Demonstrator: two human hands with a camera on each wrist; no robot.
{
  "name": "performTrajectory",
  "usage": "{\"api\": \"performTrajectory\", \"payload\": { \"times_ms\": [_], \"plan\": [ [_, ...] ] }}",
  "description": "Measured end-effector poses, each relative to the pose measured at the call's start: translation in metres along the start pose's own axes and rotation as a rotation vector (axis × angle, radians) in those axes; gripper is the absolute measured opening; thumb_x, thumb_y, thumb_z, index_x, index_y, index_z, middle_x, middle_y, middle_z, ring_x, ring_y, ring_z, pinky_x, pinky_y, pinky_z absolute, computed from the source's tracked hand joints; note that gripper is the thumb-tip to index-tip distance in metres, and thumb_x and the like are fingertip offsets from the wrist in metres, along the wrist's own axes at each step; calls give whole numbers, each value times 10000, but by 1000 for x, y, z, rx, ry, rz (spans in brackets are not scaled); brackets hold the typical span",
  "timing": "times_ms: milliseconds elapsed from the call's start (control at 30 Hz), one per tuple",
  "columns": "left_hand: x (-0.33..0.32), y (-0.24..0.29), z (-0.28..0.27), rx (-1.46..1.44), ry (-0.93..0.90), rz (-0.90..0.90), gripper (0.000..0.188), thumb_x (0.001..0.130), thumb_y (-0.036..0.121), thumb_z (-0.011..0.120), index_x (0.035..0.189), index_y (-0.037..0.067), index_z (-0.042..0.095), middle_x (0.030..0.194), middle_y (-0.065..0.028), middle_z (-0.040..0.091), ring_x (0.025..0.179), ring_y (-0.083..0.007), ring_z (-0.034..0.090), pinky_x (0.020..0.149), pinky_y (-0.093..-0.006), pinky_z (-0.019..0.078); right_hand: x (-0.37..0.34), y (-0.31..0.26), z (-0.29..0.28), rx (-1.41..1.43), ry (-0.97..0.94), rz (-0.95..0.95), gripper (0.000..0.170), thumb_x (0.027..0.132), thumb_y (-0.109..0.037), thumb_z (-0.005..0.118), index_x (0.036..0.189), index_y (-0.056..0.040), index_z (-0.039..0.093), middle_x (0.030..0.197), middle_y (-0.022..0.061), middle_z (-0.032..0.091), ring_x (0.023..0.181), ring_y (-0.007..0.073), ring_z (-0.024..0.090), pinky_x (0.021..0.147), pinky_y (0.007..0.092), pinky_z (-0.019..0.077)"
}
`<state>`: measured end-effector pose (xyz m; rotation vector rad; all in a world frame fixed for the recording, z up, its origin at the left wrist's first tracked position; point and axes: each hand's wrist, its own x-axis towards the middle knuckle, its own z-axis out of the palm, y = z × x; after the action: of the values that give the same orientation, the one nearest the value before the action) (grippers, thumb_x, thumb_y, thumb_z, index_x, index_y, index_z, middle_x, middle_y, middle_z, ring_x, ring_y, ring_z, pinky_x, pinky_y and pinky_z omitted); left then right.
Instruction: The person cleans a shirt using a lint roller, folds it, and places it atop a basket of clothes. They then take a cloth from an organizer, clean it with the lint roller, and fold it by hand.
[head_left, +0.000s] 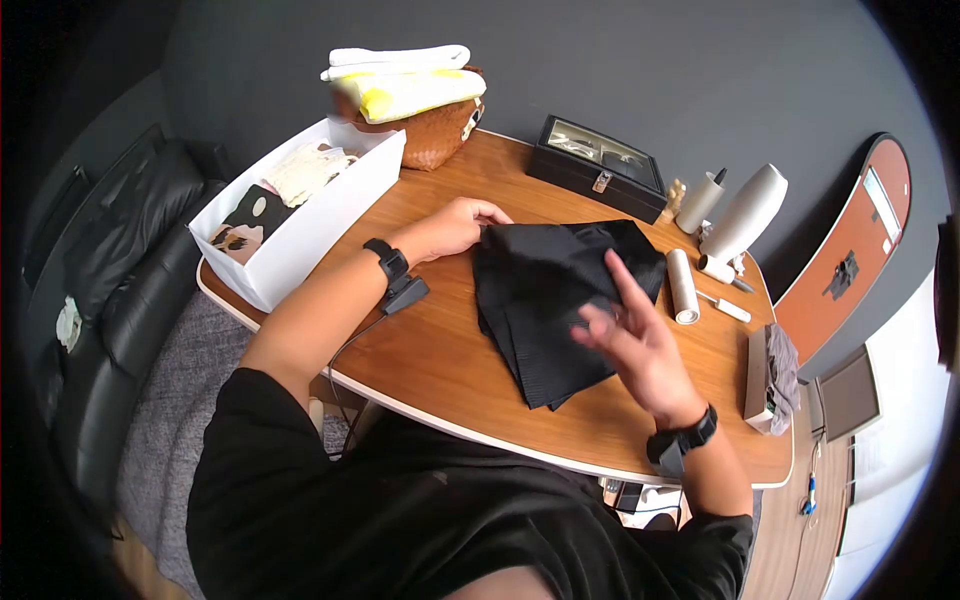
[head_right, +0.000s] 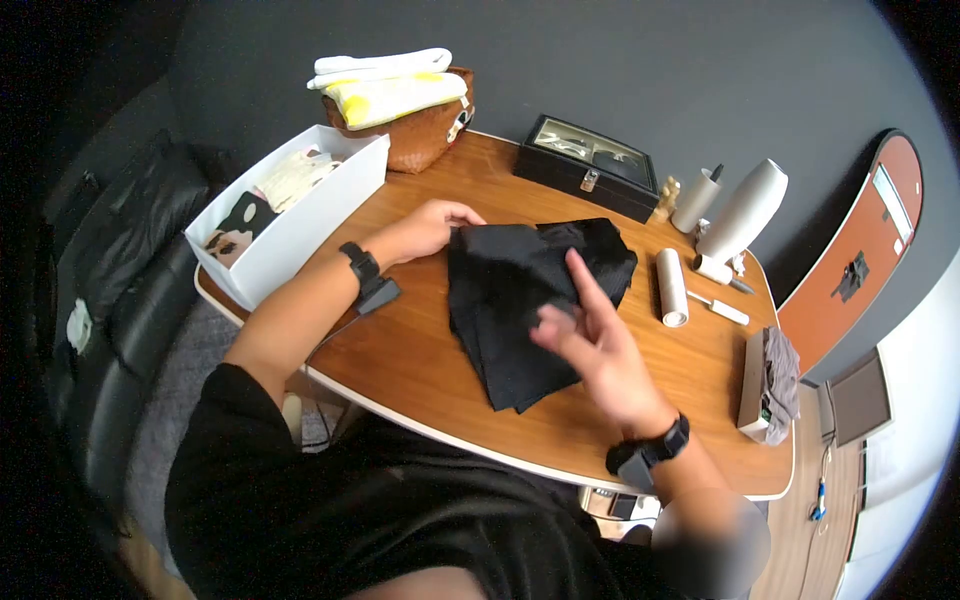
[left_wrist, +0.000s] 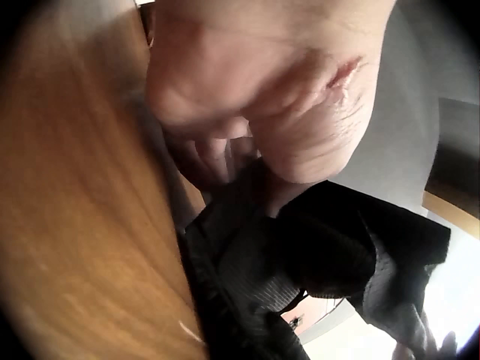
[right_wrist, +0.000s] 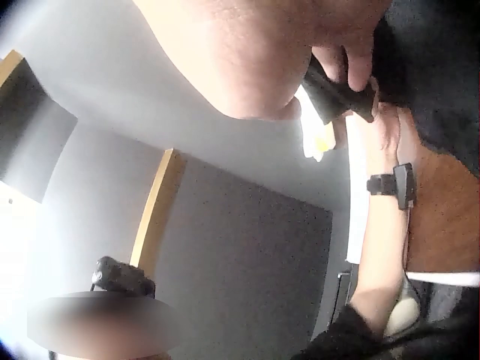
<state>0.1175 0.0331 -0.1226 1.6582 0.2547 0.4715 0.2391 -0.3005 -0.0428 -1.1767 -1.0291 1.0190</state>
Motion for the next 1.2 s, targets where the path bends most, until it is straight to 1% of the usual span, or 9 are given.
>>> {"api": "performTrajectory", "payload": {
  "times_ms": [167,267,400,500,567,667,867,1000,1200],
  "plan": [
    [-34,19,-4,237,-158,168,451,852,-202,514,1209,-9,712,1248,-102,696,1180,-197,661,1055,-313,502,-50,16,12,-78,-174,216,930,989,145,539,1687,-156,4,1655,64,263,1419,190,431,1099,319,436],
    [-54,31,2,355,-205,213,541,789,-213,482,1206,40,716,1315,-71,648,1240,-219,620,1067,-313,478,-69,23,3,-319,-366,357,978,993,8,656,1682,-144,-22,1607,231,380,1351,161,499,1083,287,443],
    [-70,41,10,635,-256,356,513,792,-169,525,1209,69,707,1352,-61,615,1202,-224,601,957,-308,498,-75,14,-8,-435,-480,350,993,986,-55,700,1681,-129,-5,1560,298,431,1248,136,563,1055,279,467],
    [-78,52,18,708,-271,274,535,793,-151,538,1256,74,682,1418,-71,571,1208,-235,599,952,-300,495,-74,14,-24,-355,-356,398,885,989,-35,684,1674,-80,126,1482,223,535,1193,118,584,1027,282,489],
    [-82,58,22,718,-333,233,576,758,-131,540,1298,42,643,1472,-127,533,1380,-316,517,1141,-389,425,-72,18,-34,-364,-332,362,860,988,-33,683,1669,-74,159,1429,192,573,1200,116,583,1018,284,493],
    [-88,68,29,802,-362,227,593,757,-89,550,1335,32,612,1509,-139,508,1413,-332,487,1159,-413,410,-71,14,-37,-445,-261,317,753,989,-41,682,1634,-64,293,1287,125,648,1220,118,582,998,281,502],
    [-93,84,49,816,-364,348,500,910,95,654,1404,54,590,1598,-150,434,1470,-355,416,1205,-455,356,-71,21,-63,-613,-7,214,540,981,-118,715,1487,-80,529,1026,48,720,894,95,642,818,259,525],
    [-89,65,79,1104,-408,512,517,1018,317,615,1483,100,551,1673,-143,331,1531,-383,310,1208,-558,311,-58,34,-83,-796,154,150,508,954,-195,747,1412,-52,581,989,109,713,766,150,642,738,299,528],
    [-101,42,90,1216,-480,289,686,1037,448,571,1590,85,390,1724,-145,188,1580,-389,173,1215,-577,288,-42,38,-104,-943,211,-15,562,923,-180,762,1418,-15,552,1160,230,695,1010,284,687,912,360,525]
  ]
}}
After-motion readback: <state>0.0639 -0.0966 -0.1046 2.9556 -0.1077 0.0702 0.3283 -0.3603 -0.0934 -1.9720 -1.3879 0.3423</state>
